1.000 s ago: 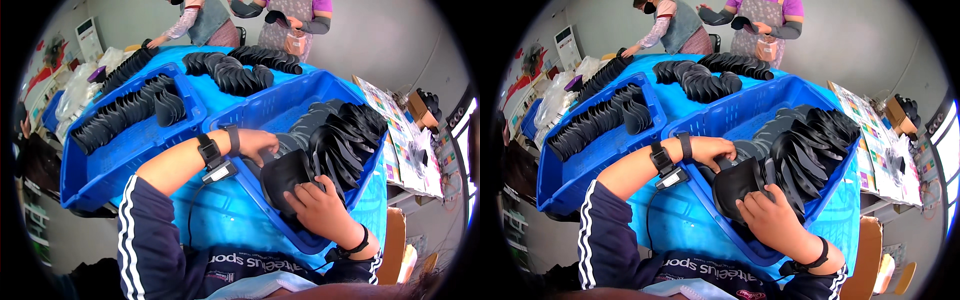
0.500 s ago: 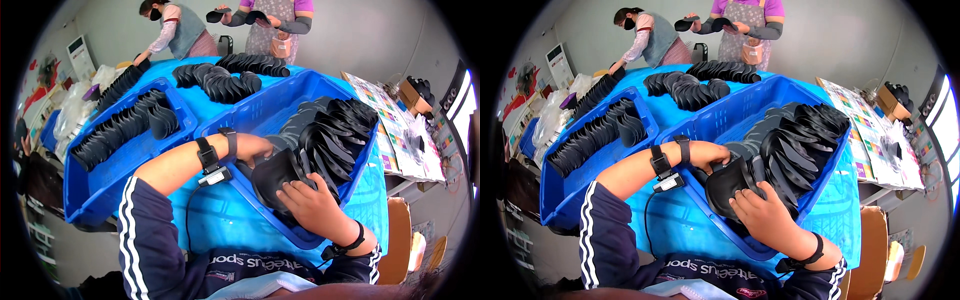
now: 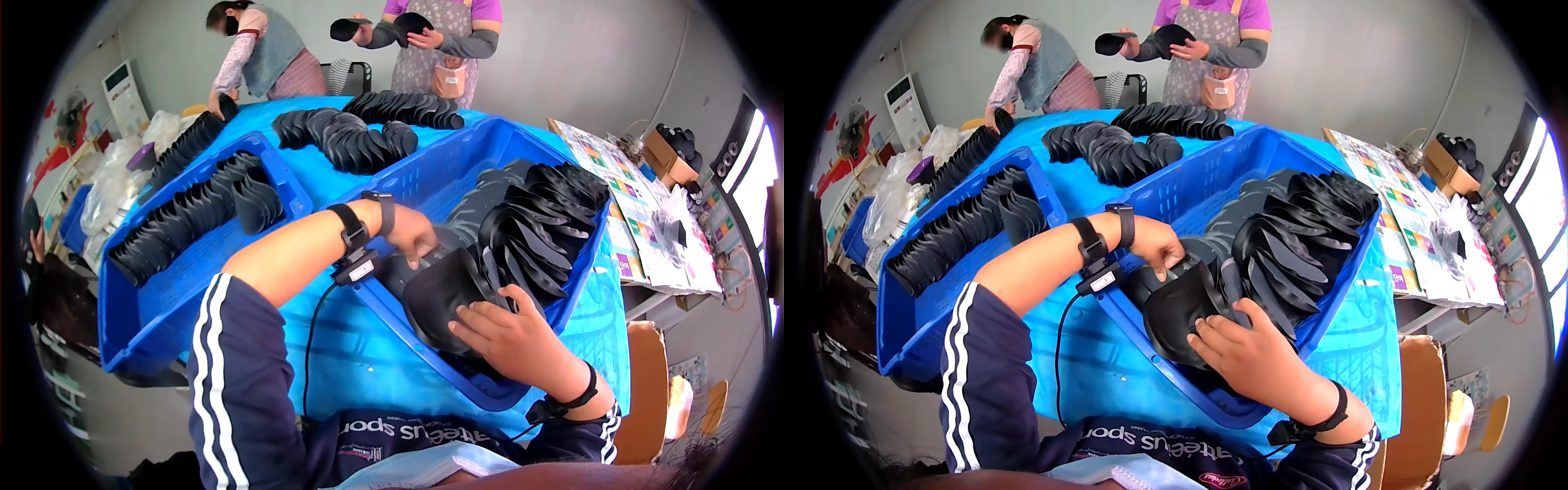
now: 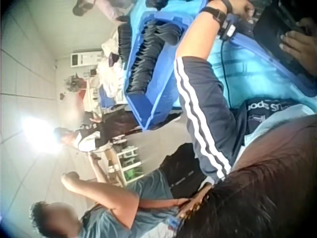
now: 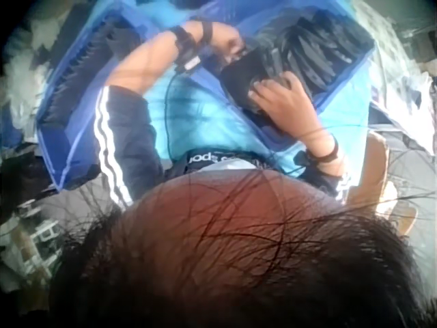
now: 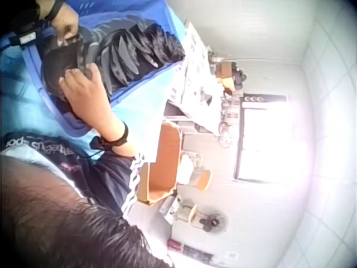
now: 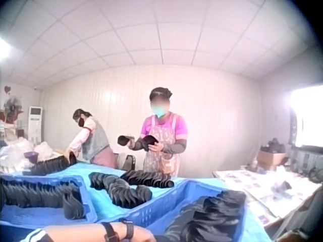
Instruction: Sorting and organizing black shoe components in blue crates on a table.
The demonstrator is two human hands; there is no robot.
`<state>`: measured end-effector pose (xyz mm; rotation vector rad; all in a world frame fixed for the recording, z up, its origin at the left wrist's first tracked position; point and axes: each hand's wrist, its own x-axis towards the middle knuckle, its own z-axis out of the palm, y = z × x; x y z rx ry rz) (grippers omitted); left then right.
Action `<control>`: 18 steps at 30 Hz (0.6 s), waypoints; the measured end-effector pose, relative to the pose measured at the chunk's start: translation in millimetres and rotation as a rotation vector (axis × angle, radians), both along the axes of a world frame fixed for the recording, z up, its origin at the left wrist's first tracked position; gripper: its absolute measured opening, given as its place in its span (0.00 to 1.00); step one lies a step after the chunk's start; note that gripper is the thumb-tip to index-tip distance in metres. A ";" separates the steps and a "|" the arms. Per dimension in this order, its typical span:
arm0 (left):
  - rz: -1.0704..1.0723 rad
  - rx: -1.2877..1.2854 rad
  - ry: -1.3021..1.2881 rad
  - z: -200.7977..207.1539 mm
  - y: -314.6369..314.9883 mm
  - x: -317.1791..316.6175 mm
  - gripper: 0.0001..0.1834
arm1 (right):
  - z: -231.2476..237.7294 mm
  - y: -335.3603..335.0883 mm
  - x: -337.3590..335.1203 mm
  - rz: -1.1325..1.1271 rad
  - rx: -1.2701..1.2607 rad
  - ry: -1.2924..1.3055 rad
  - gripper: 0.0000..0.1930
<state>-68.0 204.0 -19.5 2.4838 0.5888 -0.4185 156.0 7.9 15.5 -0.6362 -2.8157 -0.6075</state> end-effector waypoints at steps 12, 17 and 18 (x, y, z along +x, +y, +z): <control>0.216 -0.480 -0.598 -2.7 58.9 -55.5 0.09 | 10.5 2.1 6.4 0.096 -0.078 -0.056 0.16; 0.133 -0.278 -0.228 -5.1 34.5 -46.3 0.24 | 10.8 7.6 5.0 0.094 -0.112 -0.103 0.16; 0.129 0.001 -0.111 -9.9 31.4 -52.0 0.28 | 11.7 6.7 4.0 0.093 -0.118 -0.094 0.16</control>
